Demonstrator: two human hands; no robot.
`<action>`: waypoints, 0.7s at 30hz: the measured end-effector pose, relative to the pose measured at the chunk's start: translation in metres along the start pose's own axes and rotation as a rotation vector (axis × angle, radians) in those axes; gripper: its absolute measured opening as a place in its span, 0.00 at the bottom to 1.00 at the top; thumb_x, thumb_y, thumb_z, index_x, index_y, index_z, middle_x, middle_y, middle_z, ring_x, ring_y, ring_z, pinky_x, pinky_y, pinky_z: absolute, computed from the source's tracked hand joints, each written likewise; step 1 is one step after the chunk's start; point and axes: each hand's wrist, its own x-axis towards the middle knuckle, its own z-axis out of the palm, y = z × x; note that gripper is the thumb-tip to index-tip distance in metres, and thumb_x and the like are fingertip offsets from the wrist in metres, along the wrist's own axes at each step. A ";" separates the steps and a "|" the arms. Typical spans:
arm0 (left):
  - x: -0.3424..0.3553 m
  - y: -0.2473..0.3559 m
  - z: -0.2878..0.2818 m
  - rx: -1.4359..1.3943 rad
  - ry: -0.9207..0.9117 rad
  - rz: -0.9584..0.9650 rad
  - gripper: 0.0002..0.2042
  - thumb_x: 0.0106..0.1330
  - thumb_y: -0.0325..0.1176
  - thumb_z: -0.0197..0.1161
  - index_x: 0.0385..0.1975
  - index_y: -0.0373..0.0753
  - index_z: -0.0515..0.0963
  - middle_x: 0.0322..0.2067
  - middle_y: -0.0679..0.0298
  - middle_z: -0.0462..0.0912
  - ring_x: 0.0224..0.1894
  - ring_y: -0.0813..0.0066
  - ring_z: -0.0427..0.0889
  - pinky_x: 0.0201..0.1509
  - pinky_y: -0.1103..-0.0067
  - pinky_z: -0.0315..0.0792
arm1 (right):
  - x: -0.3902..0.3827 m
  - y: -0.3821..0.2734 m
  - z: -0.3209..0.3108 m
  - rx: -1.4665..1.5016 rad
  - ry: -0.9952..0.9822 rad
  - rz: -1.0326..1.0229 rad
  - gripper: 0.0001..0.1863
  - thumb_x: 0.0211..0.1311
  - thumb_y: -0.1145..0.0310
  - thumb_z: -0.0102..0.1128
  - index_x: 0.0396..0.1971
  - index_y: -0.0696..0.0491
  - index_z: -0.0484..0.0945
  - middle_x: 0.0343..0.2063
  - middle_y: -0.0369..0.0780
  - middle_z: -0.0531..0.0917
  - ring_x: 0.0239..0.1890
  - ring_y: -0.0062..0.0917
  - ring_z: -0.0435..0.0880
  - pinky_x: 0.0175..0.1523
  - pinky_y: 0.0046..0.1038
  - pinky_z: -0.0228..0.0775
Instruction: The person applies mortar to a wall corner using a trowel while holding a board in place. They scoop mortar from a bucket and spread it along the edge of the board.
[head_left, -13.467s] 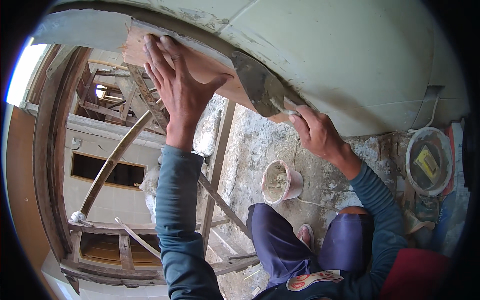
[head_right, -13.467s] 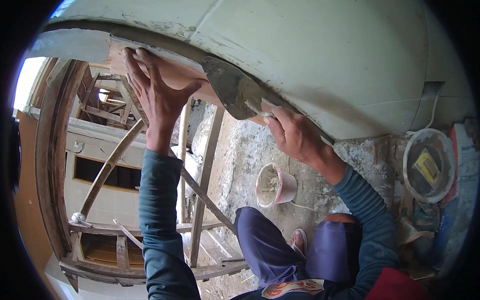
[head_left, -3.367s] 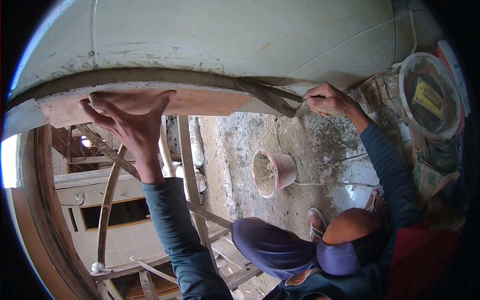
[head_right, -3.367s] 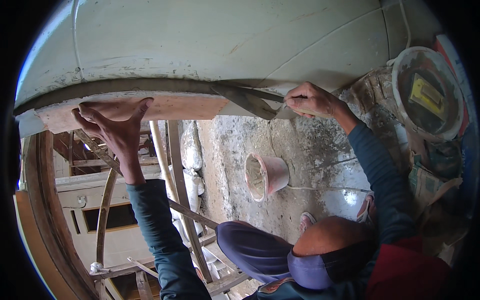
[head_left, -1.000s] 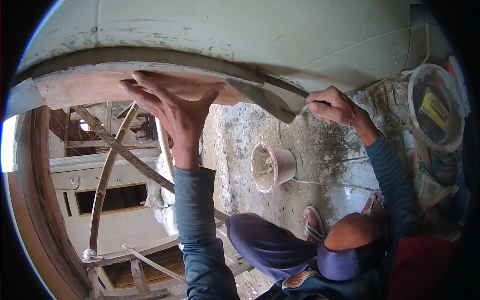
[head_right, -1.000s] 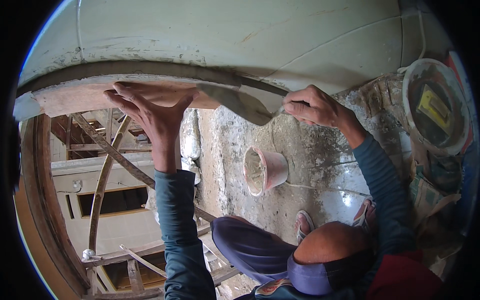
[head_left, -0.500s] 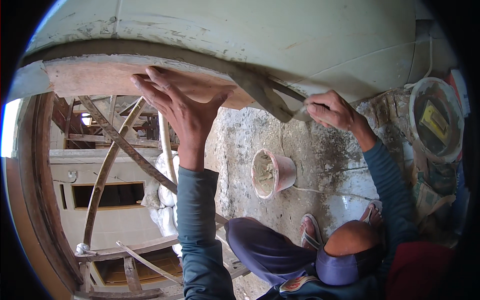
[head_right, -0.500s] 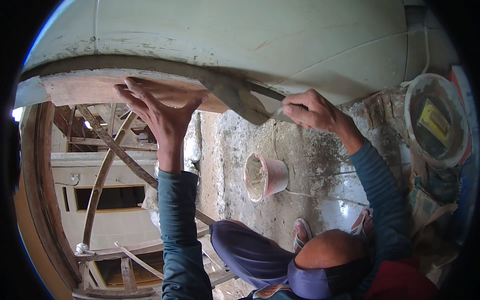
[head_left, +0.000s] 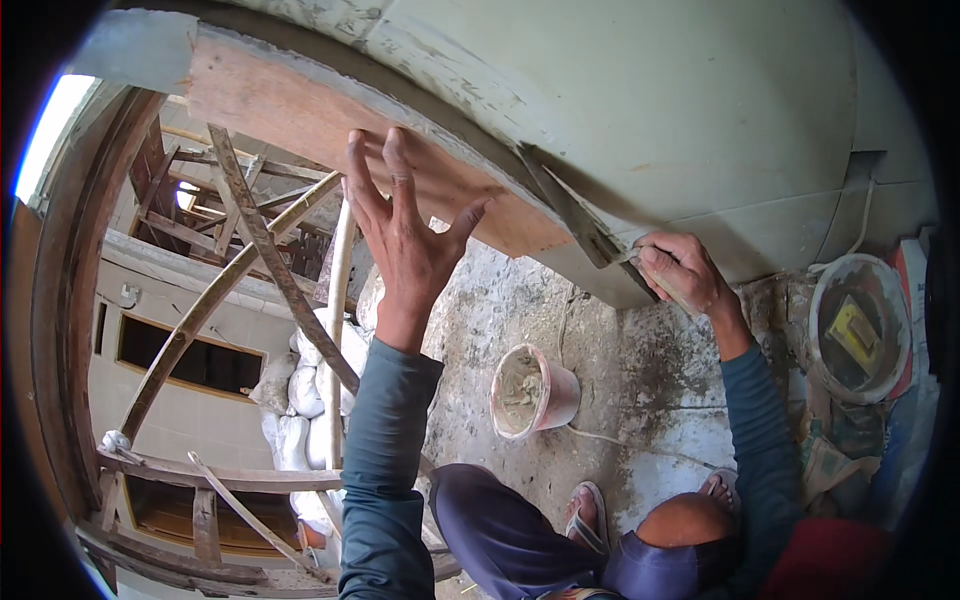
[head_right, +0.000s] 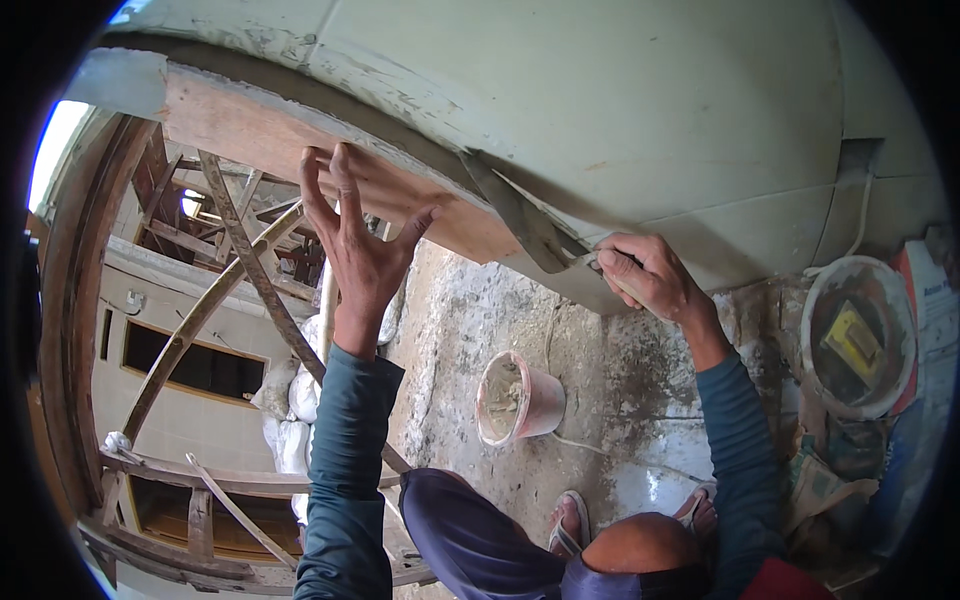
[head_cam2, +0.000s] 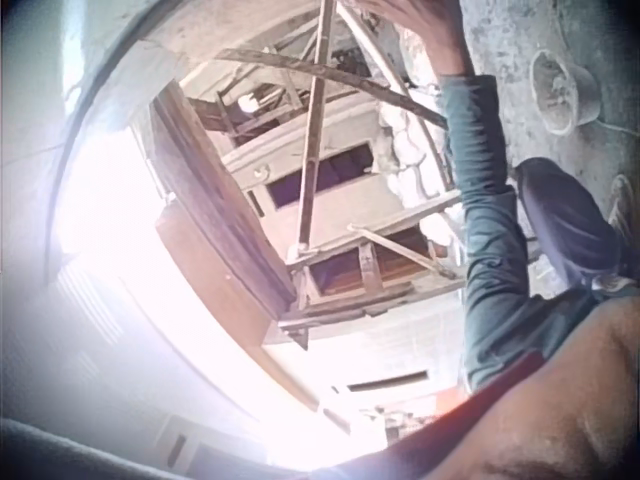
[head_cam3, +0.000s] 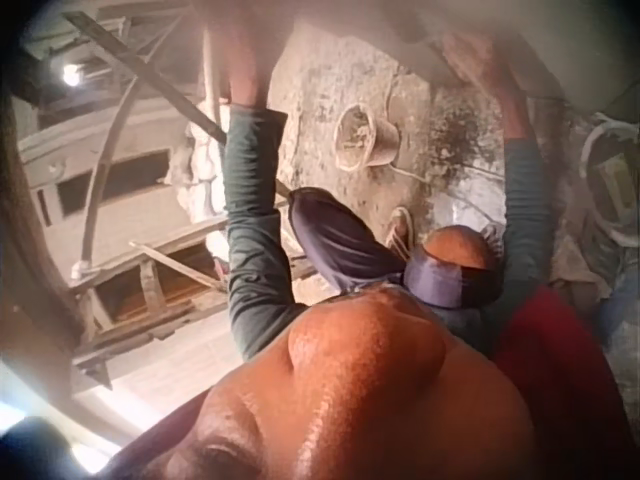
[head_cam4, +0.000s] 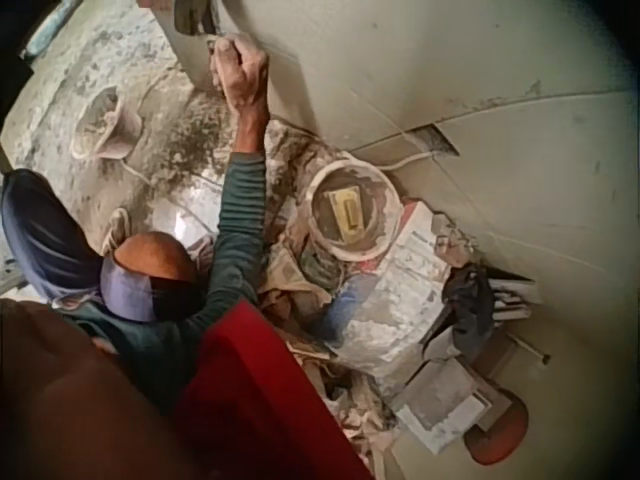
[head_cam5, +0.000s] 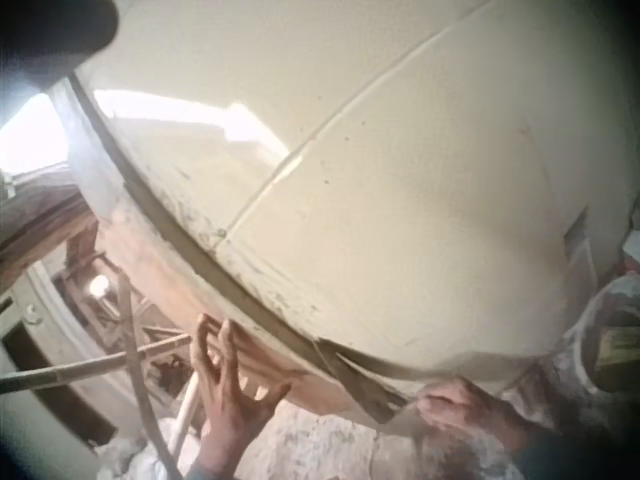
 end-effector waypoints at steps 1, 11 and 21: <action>0.001 0.000 -0.002 0.003 0.014 -0.005 0.57 0.45 0.51 0.82 0.75 0.46 0.54 0.73 0.45 0.43 0.75 0.42 0.48 0.72 0.51 0.57 | 0.006 -0.002 0.002 -0.024 -0.012 0.009 0.22 0.75 0.53 0.51 0.27 0.58 0.74 0.15 0.33 0.72 0.15 0.15 0.67 0.22 0.23 0.59; 0.003 -0.005 -0.017 0.049 -0.018 -0.001 0.51 0.46 0.48 0.81 0.73 0.45 0.61 0.72 0.45 0.51 0.72 0.42 0.57 0.73 0.49 0.54 | 0.012 -0.034 0.019 0.052 -0.029 -0.063 0.22 0.76 0.55 0.49 0.32 0.61 0.77 0.15 0.34 0.71 0.15 0.15 0.67 0.20 0.23 0.59; 0.006 -0.007 -0.023 0.004 -0.020 -0.013 0.49 0.47 0.46 0.80 0.72 0.47 0.62 0.71 0.45 0.54 0.72 0.45 0.58 0.74 0.47 0.53 | 0.042 -0.078 0.018 -0.067 -0.129 -0.071 0.24 0.76 0.53 0.49 0.32 0.61 0.76 0.15 0.34 0.72 0.15 0.16 0.67 0.22 0.22 0.60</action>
